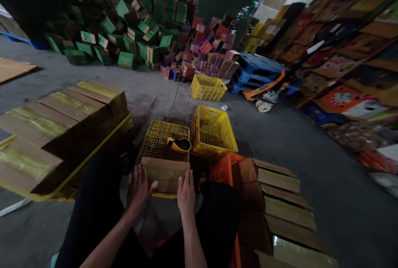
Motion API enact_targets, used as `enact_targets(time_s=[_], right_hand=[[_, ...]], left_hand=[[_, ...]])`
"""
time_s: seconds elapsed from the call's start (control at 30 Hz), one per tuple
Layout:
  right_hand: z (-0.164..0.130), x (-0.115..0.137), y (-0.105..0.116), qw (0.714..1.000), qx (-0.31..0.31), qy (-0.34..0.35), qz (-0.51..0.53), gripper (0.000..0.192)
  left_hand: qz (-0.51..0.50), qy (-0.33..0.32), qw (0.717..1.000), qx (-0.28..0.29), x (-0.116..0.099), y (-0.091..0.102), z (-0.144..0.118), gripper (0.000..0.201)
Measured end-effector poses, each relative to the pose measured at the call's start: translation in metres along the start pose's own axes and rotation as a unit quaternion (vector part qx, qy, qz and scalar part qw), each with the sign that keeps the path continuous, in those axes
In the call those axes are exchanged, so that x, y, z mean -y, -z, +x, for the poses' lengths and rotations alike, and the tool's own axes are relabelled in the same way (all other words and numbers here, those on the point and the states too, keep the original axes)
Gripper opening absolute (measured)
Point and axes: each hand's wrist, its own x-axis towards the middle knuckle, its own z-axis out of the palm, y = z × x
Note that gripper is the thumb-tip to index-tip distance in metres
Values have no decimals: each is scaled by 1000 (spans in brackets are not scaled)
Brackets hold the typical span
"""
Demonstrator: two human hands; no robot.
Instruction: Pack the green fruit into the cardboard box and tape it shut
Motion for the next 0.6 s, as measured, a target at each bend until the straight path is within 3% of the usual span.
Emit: enact_targets(time_s=[0.1,0.33,0.5,0.6], right_hand=[[1,-4,-6,999,-29,-9,30,65],[7,-9,-4,997,-8,-53,52,59],[10,-11,2,992,14,-92,85,55],[13,-14,5,985,42,-119,115,55]], left_hand=[[31,-33,999,-2,-12,-5,-3,88],[-2,-107,994,5,-45,-17,-2,87],[-56,-143,986,58,-77,-23,5,75],[-81,-201,971,105,-90,-23,13,60]])
